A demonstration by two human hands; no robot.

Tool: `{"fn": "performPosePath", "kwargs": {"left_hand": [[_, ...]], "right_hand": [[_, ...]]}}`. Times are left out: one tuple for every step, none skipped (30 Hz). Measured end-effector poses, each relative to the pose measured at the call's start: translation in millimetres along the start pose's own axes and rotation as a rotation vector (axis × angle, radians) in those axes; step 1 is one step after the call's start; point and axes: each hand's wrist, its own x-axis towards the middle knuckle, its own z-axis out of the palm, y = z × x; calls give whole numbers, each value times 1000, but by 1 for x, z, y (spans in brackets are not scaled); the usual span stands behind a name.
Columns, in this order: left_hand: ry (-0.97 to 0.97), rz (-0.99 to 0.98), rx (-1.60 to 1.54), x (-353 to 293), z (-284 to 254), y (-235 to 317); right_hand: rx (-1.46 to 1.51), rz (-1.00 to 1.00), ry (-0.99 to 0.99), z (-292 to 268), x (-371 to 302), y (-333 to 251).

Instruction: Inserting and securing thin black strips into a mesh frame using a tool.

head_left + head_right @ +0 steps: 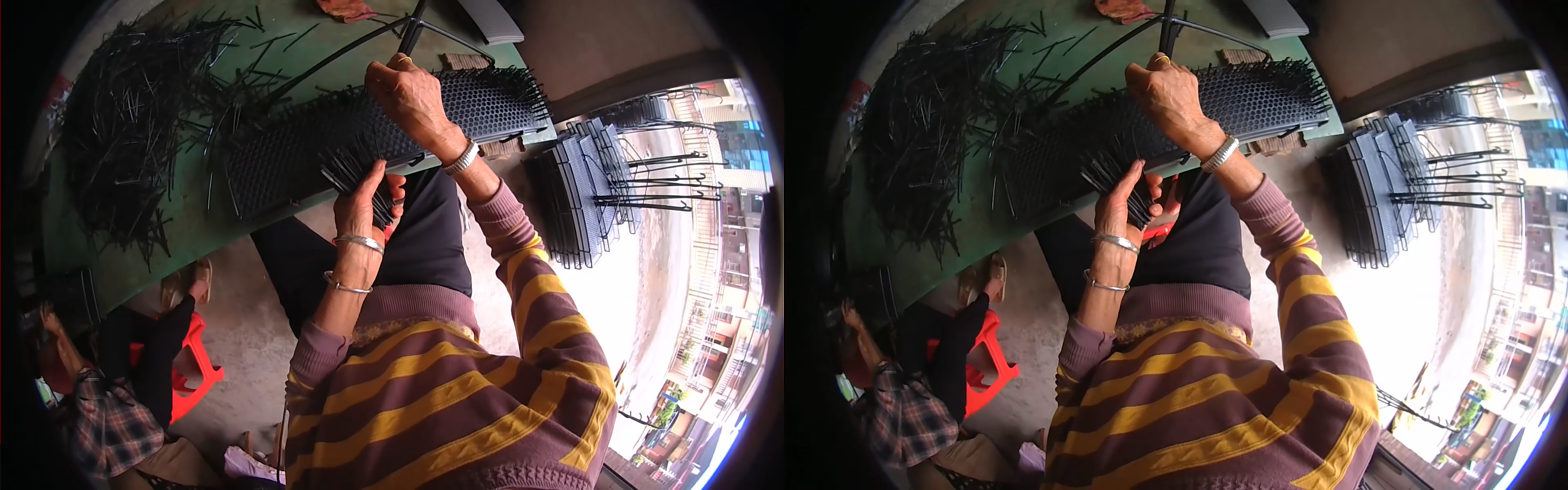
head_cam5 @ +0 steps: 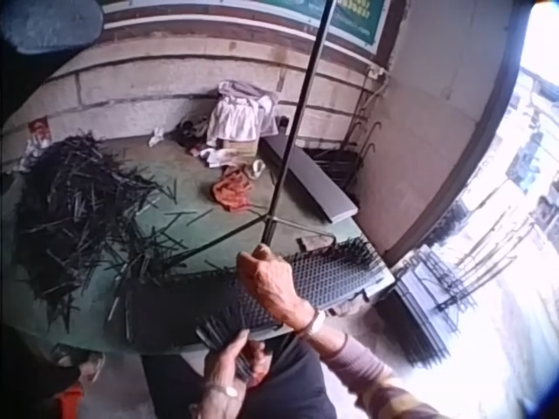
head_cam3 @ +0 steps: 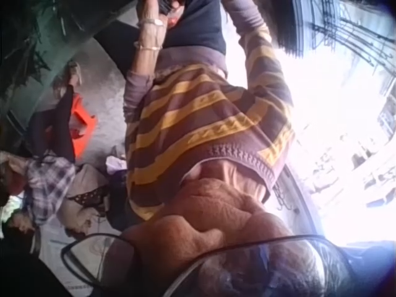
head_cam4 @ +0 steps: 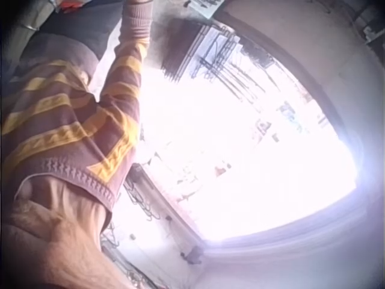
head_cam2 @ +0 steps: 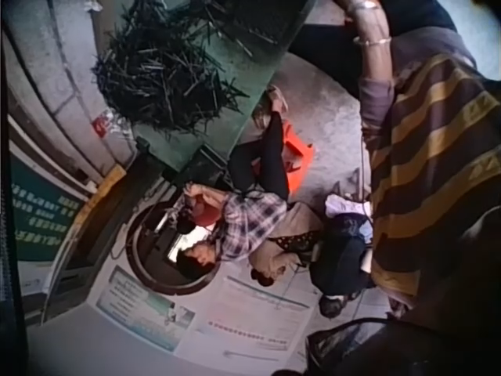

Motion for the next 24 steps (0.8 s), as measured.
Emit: {"fn": "performPosePath", "kwargs": {"left_hand": [[-3, -1, 4, -1, 1, -1], [5, -18, 18, -3, 1, 2], [15, -32, 31, -5, 2, 4], [17, -27, 31, -4, 1, 5], [5, -6, 44, -3, 1, 3], [-5, 13, 58, -2, 0, 1], [-6, 11, 60, 0, 0, 0], [-12, 12, 48, 2, 1, -1], [-17, 15, 35, 3, 2, -3], [-19, 12, 38, 3, 3, -4], [0, -4, 24, 3, 4, -4], [19, -19, 9, 3, 5, -3], [20, -17, 9, 2, 5, -2], [31, -20, 3, -1, 8, 0], [44, -22, -3, -2, 9, 1], [45, -22, -4, -1, 9, 1], [37, 6, 10, 0, 9, -1], [28, 34, 25, 1, 9, -2], [29, 31, 25, 1, 9, -3], [8, 31, 34, 1, 8, -4], [-13, 31, 43, 2, 7, -4], [-11, 32, 42, 3, 7, -3], [-13, 32, 34, 3, 7, -3], [-16, 32, 26, 3, 6, -3]], "right_hand": [[-3, 3, 3, -3, -4, 2], [120, 48, -7, -10, -7, -1], [244, 88, -17, -22, -8, -7], [421, 223, -228, -38, -8, -11], [419, 224, -224, -49, -14, -13], [668, 304, -391, -57, -20, -15], [918, 382, -558, -62, -25, -18], [893, 336, -516, -63, -29, -21], [891, 340, -512, -64, -31, -20], [956, 370, -517, -66, -32, -18], [1022, 397, -521, -66, -32, -16], [955, 386, -431, -67, -31, -14], [956, 385, -430, -67, -27, -13], [834, 375, -240, -69, -23, -13], [709, 362, -54, -68, -19, -12], [625, 312, 39, -62, -15, -8], [625, 314, 39, -56, -13, -6], [611, 292, 108, -48, -11, -3], [597, 269, 177, -40, -11, -1], [571, 251, 195, -32, -9, -1], [573, 250, 194, -29, -9, 1], [573, 248, 203, -26, -9, 2], [573, 247, 210, -25, -9, 2], [575, 247, 208, -24, -9, 2]]}}
